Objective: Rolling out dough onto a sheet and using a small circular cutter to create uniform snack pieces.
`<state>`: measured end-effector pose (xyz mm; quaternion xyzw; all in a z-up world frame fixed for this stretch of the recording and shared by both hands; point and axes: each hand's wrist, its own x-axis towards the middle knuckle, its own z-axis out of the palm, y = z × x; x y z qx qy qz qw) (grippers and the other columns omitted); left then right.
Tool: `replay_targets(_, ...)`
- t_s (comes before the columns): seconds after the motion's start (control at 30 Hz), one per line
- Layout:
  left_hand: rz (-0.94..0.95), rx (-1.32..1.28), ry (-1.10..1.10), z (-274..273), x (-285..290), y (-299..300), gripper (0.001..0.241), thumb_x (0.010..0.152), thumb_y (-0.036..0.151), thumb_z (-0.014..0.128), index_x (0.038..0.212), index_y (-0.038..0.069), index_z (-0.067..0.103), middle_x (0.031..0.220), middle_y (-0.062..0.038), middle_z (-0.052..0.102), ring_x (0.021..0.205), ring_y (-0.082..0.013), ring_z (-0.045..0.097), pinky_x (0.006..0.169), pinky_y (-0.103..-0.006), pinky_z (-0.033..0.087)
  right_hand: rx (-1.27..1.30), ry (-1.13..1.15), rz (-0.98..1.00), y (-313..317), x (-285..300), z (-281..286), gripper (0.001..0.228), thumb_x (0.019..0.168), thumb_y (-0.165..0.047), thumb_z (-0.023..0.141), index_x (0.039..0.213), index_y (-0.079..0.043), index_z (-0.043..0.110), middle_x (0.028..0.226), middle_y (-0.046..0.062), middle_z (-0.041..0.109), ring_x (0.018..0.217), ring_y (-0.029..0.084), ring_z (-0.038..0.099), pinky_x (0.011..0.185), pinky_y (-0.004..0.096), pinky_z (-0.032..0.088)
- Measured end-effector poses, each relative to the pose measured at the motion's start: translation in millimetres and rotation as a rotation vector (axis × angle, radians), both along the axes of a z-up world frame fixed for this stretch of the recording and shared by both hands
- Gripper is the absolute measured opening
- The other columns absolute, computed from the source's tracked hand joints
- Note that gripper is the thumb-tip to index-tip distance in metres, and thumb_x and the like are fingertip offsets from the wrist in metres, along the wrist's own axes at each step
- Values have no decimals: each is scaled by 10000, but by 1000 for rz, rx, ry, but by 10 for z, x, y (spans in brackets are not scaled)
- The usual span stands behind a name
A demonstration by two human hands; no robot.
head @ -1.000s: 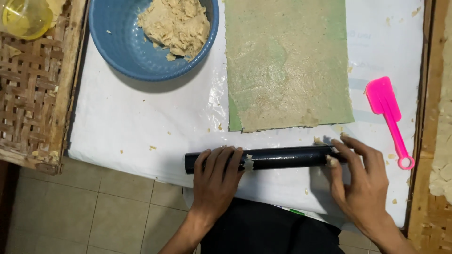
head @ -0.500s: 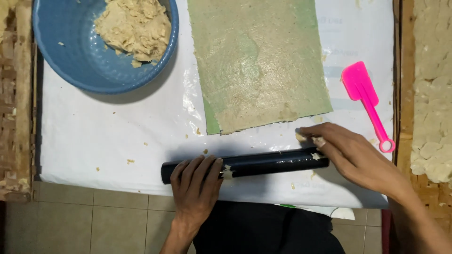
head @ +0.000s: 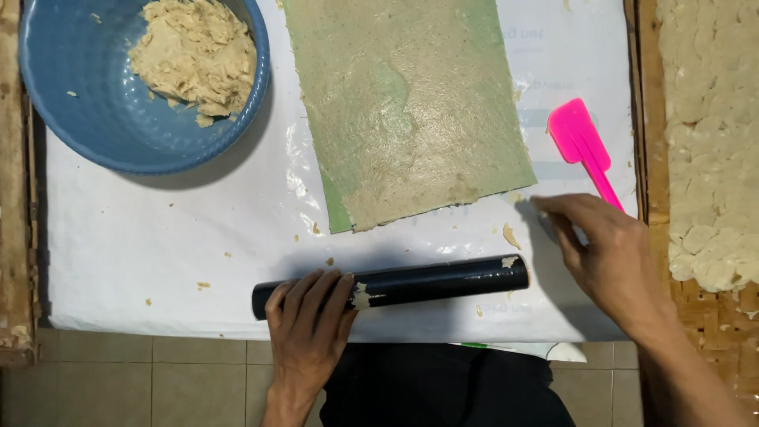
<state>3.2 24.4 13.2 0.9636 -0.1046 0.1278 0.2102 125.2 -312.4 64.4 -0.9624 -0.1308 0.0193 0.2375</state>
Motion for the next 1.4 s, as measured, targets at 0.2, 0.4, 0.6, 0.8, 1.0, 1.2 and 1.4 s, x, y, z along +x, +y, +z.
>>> replay_targets(0.2,22,-26,14,22,-15,28,426,875,244,762,1271,106,687,1280,-40,683,1225,-229,605,1106,-465,370,-155,-36,225,157,-58,-137,586,830,-21,656,1412,0,590,1288,128,615,1086,288,604,886,386,519)
replay_targets(0.4,42,-33,5,167,110,36,466,837,198,799,1271,80,676,1253,-57,684,1212,-244,611,1116,-463,345,-209,-2,406,-55,-194,-227,515,847,-134,624,1359,-82,598,1260,42,636,1100,219,608,914,351,530)
replay_targets(0.6,66,-11,-56,216,297,-116,516,910,242,771,1341,22,592,1291,-107,626,1198,-263,598,1091,-470,393,-107,-200,11,46,-199,114,277,959,150,734,1222,69,768,1210,170,744,856,264,673,730,354,525)
replay_targets(0.8,35,-171,-29,204,383,-293,569,893,177,800,1325,-15,482,1249,-155,634,1175,-322,633,1072,-499,435,159,-116,446,915,-144,216,419,909,-77,664,1301,62,618,1232,196,642,926,271,661,755,344,553)
replay_targets(1.0,62,-223,-43,191,354,-290,534,865,202,815,1266,-16,538,1223,-140,653,1155,-299,627,1059,-447,441,46,7,716,1255,-19,145,432,934,-172,584,1337,-20,613,1183,78,608,981,229,604,863,352,525)
replay_targets(1.2,22,-312,-47,232,367,-252,474,920,193,733,1271,-32,507,1265,-173,640,1164,-333,618,1082,-473,425,145,68,588,1337,93,188,443,787,-22,666,1229,-46,688,1151,106,691,888,247,706,789,359,578)
replay_targets(1.4,53,-310,-33,140,345,-283,503,840,154,829,1202,5,513,1255,-150,637,1200,-316,609,1103,-474,414,139,54,552,1771,516,114,426,738,29,665,1163,29,689,1113,161,735,835,321,722,754,409,575)
